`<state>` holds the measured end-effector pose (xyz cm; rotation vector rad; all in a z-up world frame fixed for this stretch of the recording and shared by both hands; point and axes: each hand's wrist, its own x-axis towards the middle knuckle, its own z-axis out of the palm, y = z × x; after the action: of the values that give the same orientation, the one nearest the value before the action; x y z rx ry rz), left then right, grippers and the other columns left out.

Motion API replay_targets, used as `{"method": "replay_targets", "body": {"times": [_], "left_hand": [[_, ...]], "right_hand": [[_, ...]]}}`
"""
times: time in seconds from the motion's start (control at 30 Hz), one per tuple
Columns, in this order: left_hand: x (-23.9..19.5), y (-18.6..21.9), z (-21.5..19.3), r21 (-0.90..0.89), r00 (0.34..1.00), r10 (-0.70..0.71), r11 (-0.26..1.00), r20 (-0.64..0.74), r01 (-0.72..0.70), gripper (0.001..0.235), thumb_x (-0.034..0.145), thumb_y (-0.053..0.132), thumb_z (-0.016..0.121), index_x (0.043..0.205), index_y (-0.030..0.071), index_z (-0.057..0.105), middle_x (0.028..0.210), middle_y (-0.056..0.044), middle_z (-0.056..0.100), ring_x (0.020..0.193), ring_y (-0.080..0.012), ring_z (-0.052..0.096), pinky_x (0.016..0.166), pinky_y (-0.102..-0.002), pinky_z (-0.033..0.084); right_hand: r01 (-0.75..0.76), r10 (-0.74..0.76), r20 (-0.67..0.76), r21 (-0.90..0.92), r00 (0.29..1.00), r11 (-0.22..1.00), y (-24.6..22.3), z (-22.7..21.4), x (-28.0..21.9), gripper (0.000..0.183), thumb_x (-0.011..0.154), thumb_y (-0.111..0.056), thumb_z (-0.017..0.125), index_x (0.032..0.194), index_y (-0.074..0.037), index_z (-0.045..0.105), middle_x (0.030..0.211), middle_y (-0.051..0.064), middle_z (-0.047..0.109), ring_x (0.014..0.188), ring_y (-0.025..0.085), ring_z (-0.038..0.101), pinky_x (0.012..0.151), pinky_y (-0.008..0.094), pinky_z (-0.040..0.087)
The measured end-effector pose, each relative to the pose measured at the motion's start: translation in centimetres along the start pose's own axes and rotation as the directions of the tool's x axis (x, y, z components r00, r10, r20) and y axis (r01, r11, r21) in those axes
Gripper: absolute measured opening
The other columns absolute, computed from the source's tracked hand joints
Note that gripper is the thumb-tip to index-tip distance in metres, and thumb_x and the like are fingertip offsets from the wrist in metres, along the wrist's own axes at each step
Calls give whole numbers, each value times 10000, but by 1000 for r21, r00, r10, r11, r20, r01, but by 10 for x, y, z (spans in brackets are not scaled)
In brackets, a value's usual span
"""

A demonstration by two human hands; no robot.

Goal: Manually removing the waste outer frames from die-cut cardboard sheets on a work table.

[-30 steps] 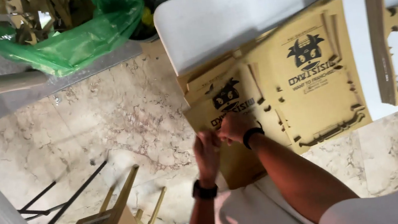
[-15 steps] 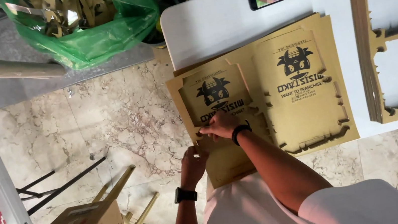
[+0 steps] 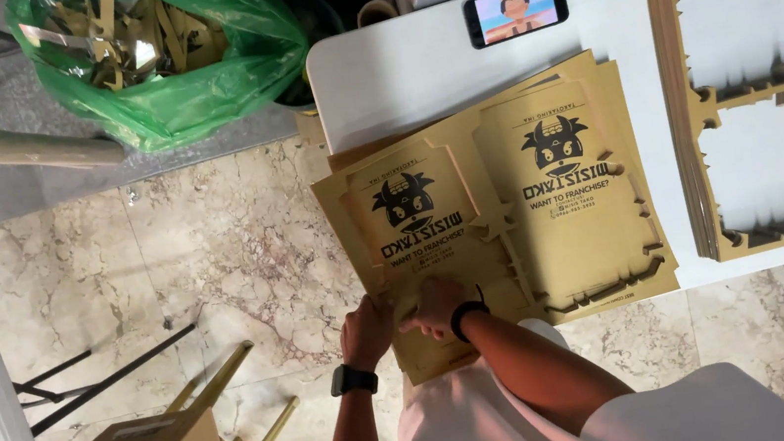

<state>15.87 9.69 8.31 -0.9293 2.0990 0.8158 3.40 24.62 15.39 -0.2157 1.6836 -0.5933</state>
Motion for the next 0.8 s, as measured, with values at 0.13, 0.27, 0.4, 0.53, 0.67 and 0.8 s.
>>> {"method": "replay_targets", "body": {"times": [0.13, 0.27, 0.4, 0.53, 0.67, 0.8], "left_hand": [[-19, 3, 8, 52, 997, 72, 996, -32, -71, 319, 1002, 479, 482, 975, 163, 526, 911, -196, 749, 914, -391, 769, 812, -518, 633], [-19, -7, 34, 118, 967, 192, 978, -166, -173, 231, 995, 383, 493, 964, 154, 497, 831, -169, 717, 807, -414, 765, 725, -528, 634], [-36, 8, 28, -184, 965, 157, 963, -211, -197, 266, 946, 379, 538, 893, 120, 517, 732, -227, 707, 738, -494, 730, 666, -643, 584], [-74, -2, 39, -106, 951, 221, 963, -218, -248, 200, 899, 279, 585, 873, 101, 497, 670, -207, 682, 588, -494, 618, 516, -550, 461], [-58, 7, 25, -118, 948, 179, 969, -263, -216, 228, 949, 359, 564, 877, 144, 539, 687, -144, 678, 613, -404, 654, 561, -540, 517], [-51, 15, -4, -232, 983, -8, 972, -182, -35, 412, 995, 552, 534, 1137, 173, 610, 972, -129, 790, 922, -390, 770, 753, -568, 618]], "right_hand": [[-40, 40, -6, -46, 999, 998, -15, -6, -14, 435, 889, -283, 769, 499, -153, 626, 405, -45, 559, 362, 108, 576, 544, 279, 540], [-55, 55, 4, -106, 998, 993, 6, 6, 11, 334, 858, -261, 710, 540, -163, 692, 406, -35, 555, 391, 135, 571, 620, 294, 537], [-106, 106, -5, -80, 994, 991, 13, 8, 22, 307, 820, -304, 693, 548, -160, 703, 420, 2, 593, 447, 181, 616, 681, 314, 542], [-164, 174, 28, -212, 984, 963, 1, 6, 21, 357, 833, -368, 663, 554, -155, 732, 450, -2, 632, 483, 129, 630, 613, 272, 530], [-165, 170, 4, -232, 985, 959, -1, 5, 15, 293, 804, -322, 631, 566, -176, 721, 459, -15, 629, 531, 174, 662, 729, 318, 554], [-126, 127, -5, -164, 992, 978, -21, -1, -7, 350, 790, -437, 695, 642, -132, 777, 530, 59, 669, 615, 233, 703, 809, 360, 564]]}}
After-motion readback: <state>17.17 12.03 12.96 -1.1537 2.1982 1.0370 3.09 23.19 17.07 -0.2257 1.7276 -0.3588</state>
